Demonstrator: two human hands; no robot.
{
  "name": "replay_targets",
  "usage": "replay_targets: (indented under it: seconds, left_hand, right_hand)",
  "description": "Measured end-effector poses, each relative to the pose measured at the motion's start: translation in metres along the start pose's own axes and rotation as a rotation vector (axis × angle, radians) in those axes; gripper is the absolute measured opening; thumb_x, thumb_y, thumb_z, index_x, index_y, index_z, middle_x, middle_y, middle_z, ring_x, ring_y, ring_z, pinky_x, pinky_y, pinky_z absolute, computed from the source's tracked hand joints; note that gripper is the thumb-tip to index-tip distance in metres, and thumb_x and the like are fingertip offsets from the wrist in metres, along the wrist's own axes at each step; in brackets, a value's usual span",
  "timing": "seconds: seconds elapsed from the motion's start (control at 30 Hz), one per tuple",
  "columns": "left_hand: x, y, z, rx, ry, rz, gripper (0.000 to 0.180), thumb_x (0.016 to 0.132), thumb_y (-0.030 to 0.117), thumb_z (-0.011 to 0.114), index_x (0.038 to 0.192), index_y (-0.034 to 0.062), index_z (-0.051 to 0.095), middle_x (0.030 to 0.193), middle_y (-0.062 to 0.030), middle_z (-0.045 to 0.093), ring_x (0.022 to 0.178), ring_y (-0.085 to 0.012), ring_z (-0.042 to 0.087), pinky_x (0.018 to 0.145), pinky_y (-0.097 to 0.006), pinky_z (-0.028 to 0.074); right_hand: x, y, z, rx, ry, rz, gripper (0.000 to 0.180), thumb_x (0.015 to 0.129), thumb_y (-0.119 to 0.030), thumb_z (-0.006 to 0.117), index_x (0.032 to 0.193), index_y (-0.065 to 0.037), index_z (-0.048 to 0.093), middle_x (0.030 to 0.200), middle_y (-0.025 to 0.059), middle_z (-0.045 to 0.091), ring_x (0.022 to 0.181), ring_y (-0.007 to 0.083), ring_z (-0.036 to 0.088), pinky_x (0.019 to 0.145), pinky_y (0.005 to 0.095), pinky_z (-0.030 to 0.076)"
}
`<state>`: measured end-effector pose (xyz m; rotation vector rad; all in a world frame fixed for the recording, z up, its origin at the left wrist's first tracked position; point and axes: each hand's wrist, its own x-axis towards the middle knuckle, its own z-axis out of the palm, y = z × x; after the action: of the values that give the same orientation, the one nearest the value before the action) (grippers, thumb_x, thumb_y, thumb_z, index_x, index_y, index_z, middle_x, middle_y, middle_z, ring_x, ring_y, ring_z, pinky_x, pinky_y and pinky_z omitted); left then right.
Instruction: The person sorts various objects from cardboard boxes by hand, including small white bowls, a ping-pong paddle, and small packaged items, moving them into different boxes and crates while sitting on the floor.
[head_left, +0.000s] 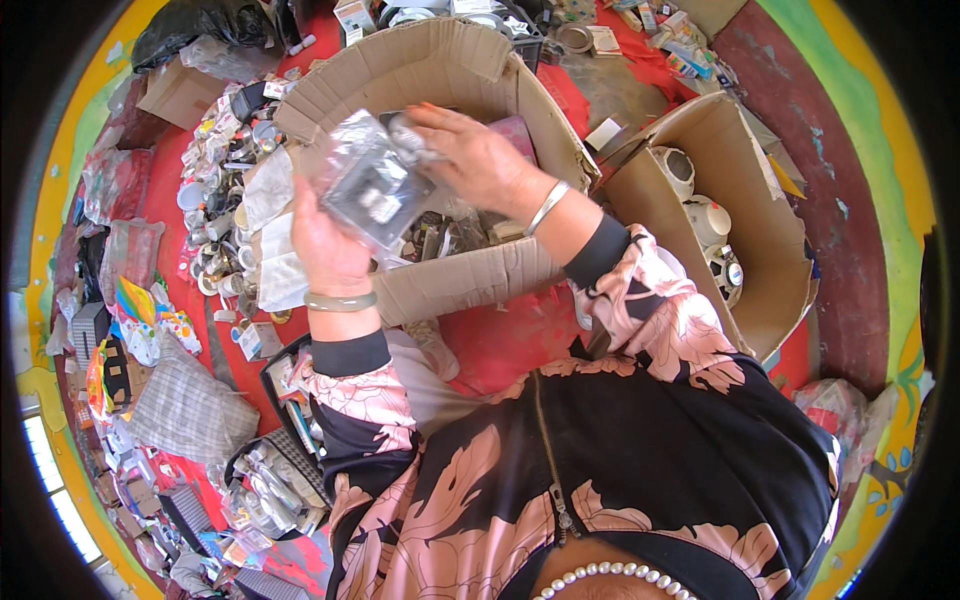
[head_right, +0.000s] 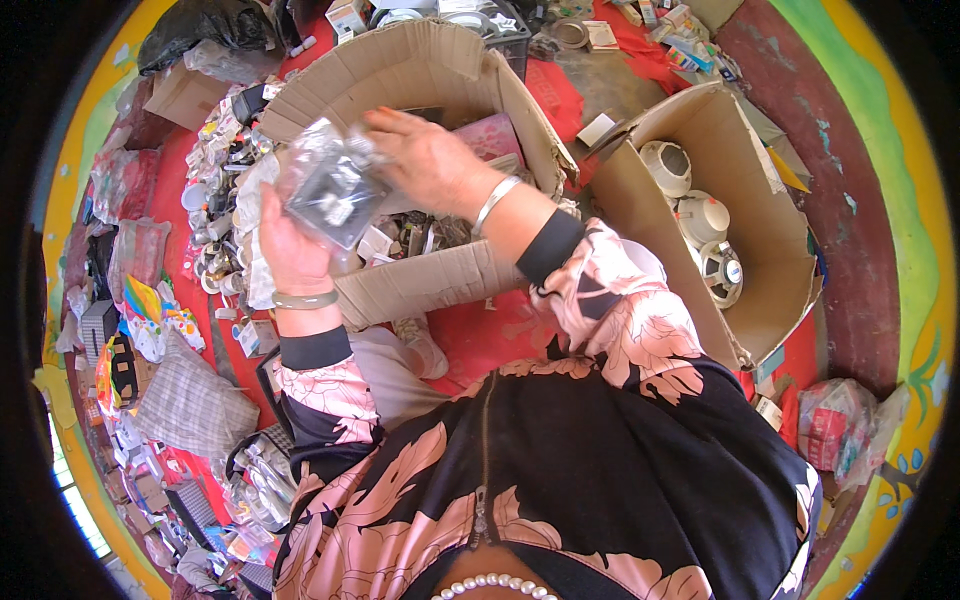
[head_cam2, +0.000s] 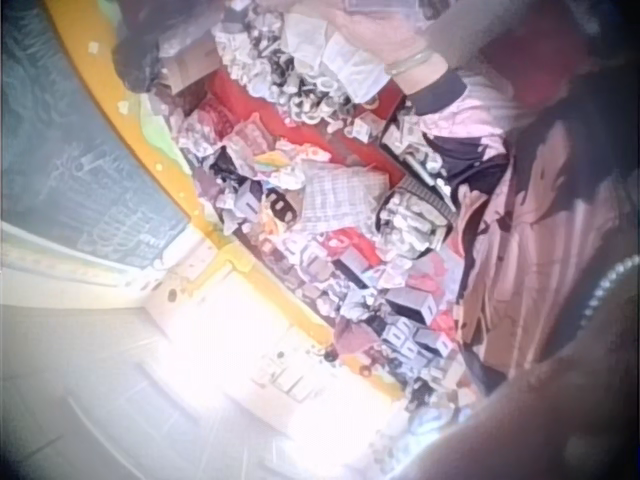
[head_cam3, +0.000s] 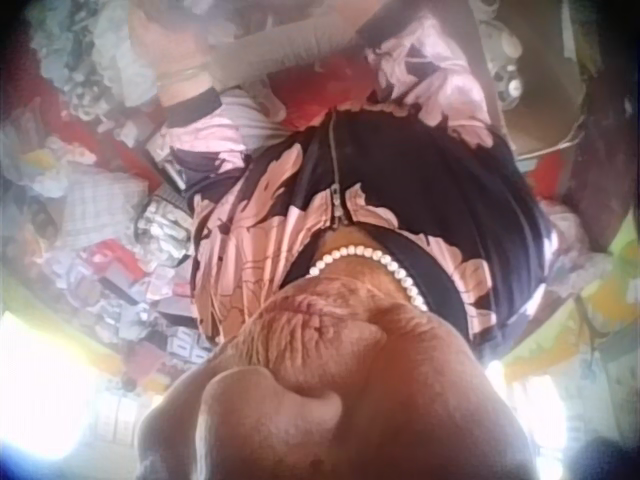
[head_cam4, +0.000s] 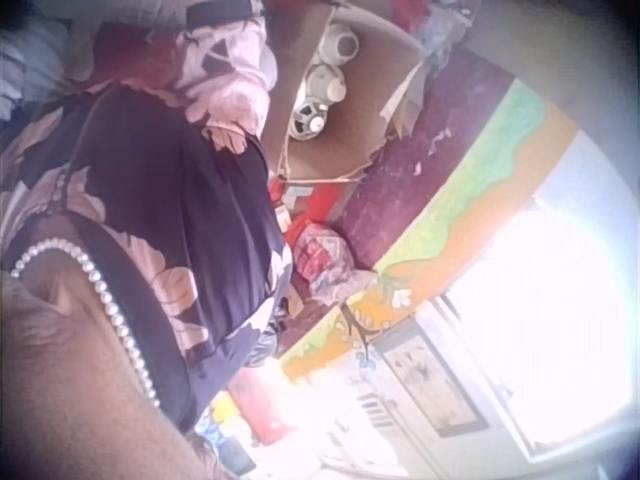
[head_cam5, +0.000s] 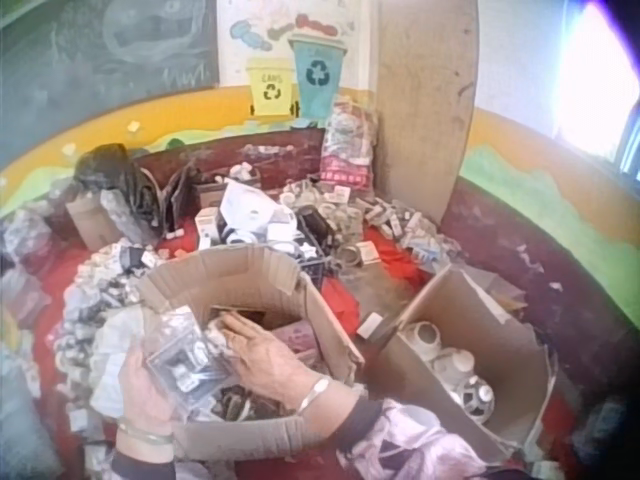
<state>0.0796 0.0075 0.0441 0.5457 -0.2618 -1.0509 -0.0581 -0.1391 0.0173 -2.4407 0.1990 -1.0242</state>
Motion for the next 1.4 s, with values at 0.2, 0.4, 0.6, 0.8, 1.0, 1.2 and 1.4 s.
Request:
replay_targets:
  seconds: [0.2, 0.4, 0.6, 0.8, 1.0, 1.2, 1.4]
  left_hand:
    - [-0.004, 0.018, 0.0, -0.063, -0.103, 0.126, 0.048, 0.094, 0.033, 0.032, 0.127, -0.0014, 0.039, 0.123, -0.0164, 0.048, 0.109, -0.0297, 0.049, 0.094, -0.045, 0.039]
    - [-0.005, -0.012, 0.015, 0.006, 0.002, -0.011, 0.056, 0.093, 0.042, 0.031, 0.128, -0.0007, 0.035, 0.127, -0.0162, 0.044, 0.116, -0.032, 0.043, 0.098, -0.044, 0.035]
    - [0.007, -0.019, 0.014, 0.057, 0.311, 0.055, 0.054, 0.094, 0.04, 0.02, 0.122, -0.0013, 0.042, 0.124, -0.0154, 0.047, 0.114, -0.031, 0.045, 0.096, -0.045, 0.036]
    - [0.018, 0.008, -0.003, -0.115, 0.38, 0.271, 0.06, 0.093, 0.04, 0.008, 0.121, 0.0016, 0.044, 0.122, -0.018, 0.048, 0.114, -0.0351, 0.044, 0.097, -0.051, 0.034]
    - [0.009, -0.009, 0.008, -0.029, 0.294, 0.318, 0.057, 0.094, 0.043, 0.012, 0.125, 0.0048, 0.041, 0.127, -0.0159, 0.044, 0.117, -0.033, 0.042, 0.099, -0.049, 0.031]
    - [0.005, -0.029, 0.019, -0.021, 0.151, 0.247, 0.05, 0.094, 0.041, 0.022, 0.128, 0.0077, 0.039, 0.127, -0.0132, 0.045, 0.117, -0.029, 0.042, 0.099, -0.041, 0.034]
    - [0.014, 0.001, -0.005, -0.075, 0.163, 0.386, 0.053, 0.094, 0.043, 0.018, 0.125, 0.0076, 0.041, 0.124, -0.014, 0.046, 0.114, -0.0321, 0.044, 0.097, -0.047, 0.034]
  right_hand:
    - [0.019, -0.006, -0.046, 0.163, 0.051, 0.637, 0.027, 0.084, -0.024, 0.054, 0.103, -0.006, 0.061, 0.098, 0.0162, 0.061, 0.079, 0.0289, 0.06, 0.072, 0.0316, 0.049]
    - [0.032, -0.042, -0.028, 0.457, 0.05, 0.27, 0.042, 0.091, -0.032, 0.048, 0.124, -0.006, 0.048, 0.119, 0.0119, 0.053, 0.107, 0.016, 0.05, 0.091, 0.0276, 0.041]
    - [0.006, -0.042, 0.012, 0.254, -0.033, 0.12, 0.038, 0.086, -0.028, 0.051, 0.12, -0.011, 0.051, 0.123, 0.0241, 0.045, 0.11, 0.037, 0.047, 0.089, 0.0396, 0.041]
    - [-0.005, -0.037, 0.014, 0.229, -0.173, 0.167, 0.035, 0.085, -0.019, 0.053, 0.118, -0.009, 0.053, 0.119, 0.0206, 0.05, 0.107, 0.034, 0.051, 0.086, 0.0372, 0.045]
    - [0.021, -0.058, -0.005, 0.018, 0.137, 0.064, 0.035, 0.08, -0.016, 0.057, 0.114, -0.009, 0.055, 0.12, 0.015, 0.05, 0.113, 0.0317, 0.046, 0.084, 0.0394, 0.044]
    - [0.01, -0.081, 0.009, -0.321, -0.152, -0.085, 0.042, 0.075, -0.013, 0.054, 0.116, -0.009, 0.053, 0.128, 0.007, 0.044, 0.126, 0.0236, 0.033, 0.08, 0.0476, 0.039]
    - [-0.006, -0.065, 0.015, -0.278, -0.193, -0.163, 0.038, 0.074, -0.01, 0.052, 0.112, -0.009, 0.057, 0.131, 0.0054, 0.042, 0.127, 0.022, 0.031, 0.082, 0.0466, 0.039]
